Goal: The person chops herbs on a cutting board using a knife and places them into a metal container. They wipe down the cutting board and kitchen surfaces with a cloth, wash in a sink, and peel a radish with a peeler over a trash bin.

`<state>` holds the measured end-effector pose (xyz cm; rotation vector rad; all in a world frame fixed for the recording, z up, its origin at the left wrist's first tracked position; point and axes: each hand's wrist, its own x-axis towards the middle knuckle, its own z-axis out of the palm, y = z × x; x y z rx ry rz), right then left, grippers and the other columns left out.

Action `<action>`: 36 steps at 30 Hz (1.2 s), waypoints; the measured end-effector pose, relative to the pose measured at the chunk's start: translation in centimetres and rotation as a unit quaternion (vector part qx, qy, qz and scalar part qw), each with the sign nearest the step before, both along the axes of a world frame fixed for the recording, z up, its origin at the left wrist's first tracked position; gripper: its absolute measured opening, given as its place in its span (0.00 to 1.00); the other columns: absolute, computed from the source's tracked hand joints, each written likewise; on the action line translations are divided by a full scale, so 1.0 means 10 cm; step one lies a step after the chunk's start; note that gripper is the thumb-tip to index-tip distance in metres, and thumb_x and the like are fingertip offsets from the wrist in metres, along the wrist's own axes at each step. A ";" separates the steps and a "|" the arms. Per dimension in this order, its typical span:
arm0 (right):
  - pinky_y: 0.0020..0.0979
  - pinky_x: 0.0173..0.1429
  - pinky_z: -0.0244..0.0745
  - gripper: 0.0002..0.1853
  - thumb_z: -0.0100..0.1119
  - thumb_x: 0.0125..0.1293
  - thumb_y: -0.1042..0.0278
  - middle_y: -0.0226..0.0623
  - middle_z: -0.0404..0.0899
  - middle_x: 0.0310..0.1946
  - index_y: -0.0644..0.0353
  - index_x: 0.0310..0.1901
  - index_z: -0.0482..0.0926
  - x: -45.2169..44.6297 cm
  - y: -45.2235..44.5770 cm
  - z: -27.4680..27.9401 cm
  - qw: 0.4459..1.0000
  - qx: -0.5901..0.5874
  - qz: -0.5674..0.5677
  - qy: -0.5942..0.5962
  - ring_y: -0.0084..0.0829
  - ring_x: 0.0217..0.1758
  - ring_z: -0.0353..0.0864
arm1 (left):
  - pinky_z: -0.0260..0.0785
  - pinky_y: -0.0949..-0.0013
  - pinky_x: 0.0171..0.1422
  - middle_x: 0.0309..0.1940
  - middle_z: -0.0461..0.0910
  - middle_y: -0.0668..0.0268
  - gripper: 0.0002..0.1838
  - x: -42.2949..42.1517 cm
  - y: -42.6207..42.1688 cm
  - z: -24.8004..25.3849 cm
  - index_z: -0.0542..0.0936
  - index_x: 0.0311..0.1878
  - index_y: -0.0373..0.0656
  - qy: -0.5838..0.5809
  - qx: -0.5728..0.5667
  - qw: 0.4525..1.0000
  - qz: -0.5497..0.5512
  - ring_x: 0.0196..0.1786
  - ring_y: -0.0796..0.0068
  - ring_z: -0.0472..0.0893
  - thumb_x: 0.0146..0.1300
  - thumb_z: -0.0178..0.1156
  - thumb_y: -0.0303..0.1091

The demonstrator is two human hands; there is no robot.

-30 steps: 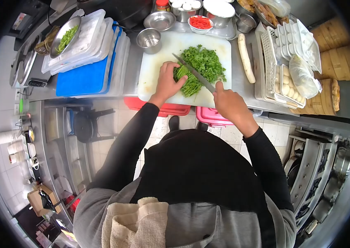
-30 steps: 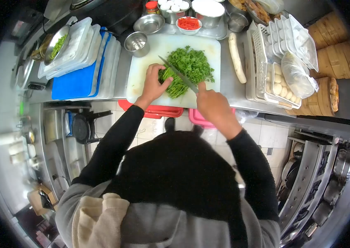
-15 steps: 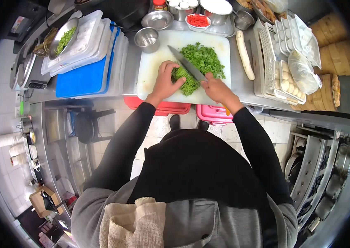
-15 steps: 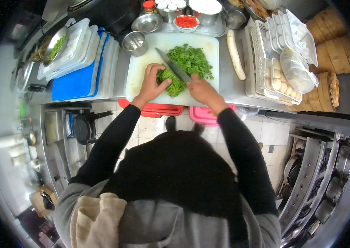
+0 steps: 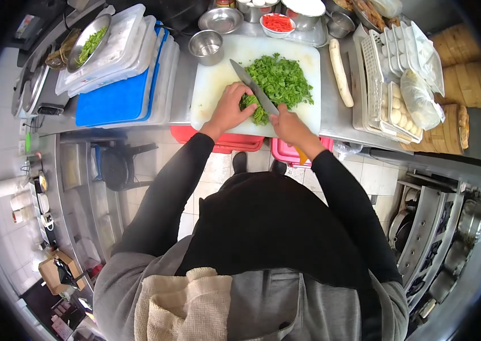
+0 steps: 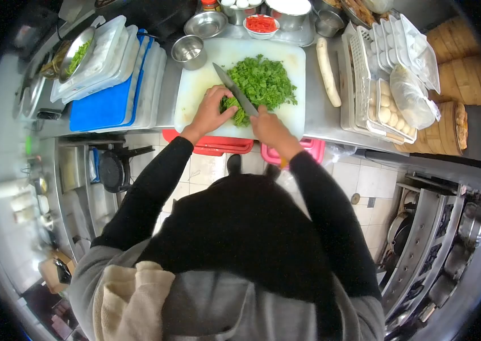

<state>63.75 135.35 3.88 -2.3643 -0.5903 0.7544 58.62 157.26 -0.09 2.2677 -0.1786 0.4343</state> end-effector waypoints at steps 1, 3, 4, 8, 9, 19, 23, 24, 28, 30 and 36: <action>0.57 0.47 0.77 0.17 0.46 0.77 0.61 0.67 0.82 0.33 0.71 0.52 0.66 0.04 -0.02 0.07 1.000 0.004 -0.003 -0.005 0.67 0.41 0.82 | 0.67 0.57 0.63 0.50 0.74 0.56 0.22 0.02 0.00 0.06 0.76 0.50 0.41 -0.022 -0.012 1.000 0.003 0.56 0.51 0.73 0.53 0.71 0.35; 0.57 0.47 0.78 0.17 0.46 0.77 0.60 0.66 0.82 0.34 0.70 0.52 0.66 0.14 -0.06 0.21 0.995 -0.033 0.054 -0.076 0.66 0.41 0.83 | 0.67 0.57 0.63 0.50 0.74 0.56 0.22 -0.04 0.03 0.16 0.76 0.50 0.41 -0.033 0.013 0.999 0.021 0.57 0.51 0.73 0.53 0.71 0.35; 0.56 0.47 0.78 0.17 0.46 0.77 0.61 0.64 0.83 0.34 0.69 0.53 0.66 0.06 -0.10 0.49 0.989 -0.067 0.072 -0.114 0.65 0.42 0.83 | 0.67 0.57 0.63 0.50 0.73 0.56 0.23 -0.10 0.03 0.19 0.76 0.50 0.42 -0.035 0.033 0.998 0.042 0.57 0.51 0.73 0.52 0.72 0.35; 0.57 0.47 0.79 0.15 0.45 0.76 0.64 0.63 0.83 0.33 0.69 0.53 0.66 -0.31 -0.17 1.04 0.974 -0.189 0.092 -0.088 0.63 0.41 0.84 | 0.67 0.58 0.62 0.50 0.74 0.57 0.23 -0.09 0.11 0.15 0.76 0.49 0.43 -0.021 0.016 0.999 0.020 0.57 0.52 0.73 0.51 0.72 0.35; 0.57 0.47 0.78 0.14 0.45 0.76 0.65 0.63 0.83 0.33 0.69 0.52 0.66 -0.36 -0.19 0.95 0.976 -0.181 0.090 -0.078 0.63 0.41 0.84 | 0.68 0.57 0.62 0.50 0.74 0.58 0.22 -0.07 0.11 0.12 0.76 0.49 0.43 0.007 0.011 1.000 0.002 0.56 0.52 0.73 0.51 0.72 0.34; 0.57 0.43 0.78 0.19 0.47 0.78 0.58 0.66 0.82 0.33 0.68 0.55 0.62 -0.10 0.15 0.09 0.999 -0.025 0.009 0.041 0.63 0.38 0.84 | 0.68 0.59 0.65 0.55 0.73 0.55 0.30 -0.13 0.17 0.02 0.75 0.54 0.44 0.029 -0.006 0.999 -0.025 0.58 0.51 0.74 0.49 0.77 0.38; 0.43 0.28 0.77 0.18 0.48 0.79 0.57 0.51 0.78 0.22 0.65 0.54 0.63 0.02 -0.32 0.26 0.995 0.089 -0.015 -0.037 0.46 0.21 0.82 | 0.68 0.57 0.67 0.61 0.68 0.49 0.42 -0.33 0.01 0.40 0.72 0.64 0.45 0.049 0.072 0.994 0.072 0.60 0.46 0.73 0.46 0.79 0.44; 0.40 0.24 0.75 0.18 0.49 0.79 0.57 0.46 0.75 0.20 0.65 0.55 0.64 0.00 -0.46 0.45 0.994 0.086 -0.071 0.014 0.40 0.17 0.79 | 0.69 0.55 0.68 0.63 0.65 0.47 0.46 -0.34 -0.06 0.43 0.69 0.68 0.47 0.098 0.103 0.986 0.090 0.60 0.43 0.74 0.45 0.80 0.45; 0.51 0.45 0.76 0.17 0.50 0.78 0.57 0.62 0.81 0.31 0.64 0.53 0.66 -0.06 -0.97 0.51 0.990 0.045 -0.129 -0.019 0.60 0.40 0.85 | 0.71 0.52 0.67 0.65 0.65 0.47 0.50 -0.11 -0.27 0.47 0.67 0.74 0.52 0.206 0.088 0.971 0.084 0.62 0.41 0.75 0.47 0.79 0.46; 0.42 0.31 0.72 0.16 0.50 0.78 0.59 0.49 0.76 0.24 0.64 0.54 0.65 -0.19 -1.14 0.38 0.988 0.059 -0.140 -0.016 0.43 0.26 0.78 | 0.72 0.52 0.65 0.63 0.68 0.46 0.46 0.13 -0.23 0.38 0.71 0.72 0.52 0.229 0.095 0.966 0.078 0.62 0.42 0.76 0.48 0.78 0.45; 0.30 0.16 0.68 0.14 0.48 0.79 0.61 0.31 0.69 0.17 0.64 0.54 0.64 -0.43 -1.30 0.46 0.970 0.106 -0.207 0.070 0.24 0.13 0.70 | 0.78 0.62 0.47 0.44 0.80 0.54 0.33 0.59 0.22 0.27 0.80 0.64 0.43 0.247 0.050 0.968 0.015 0.43 0.59 0.84 0.52 0.75 0.37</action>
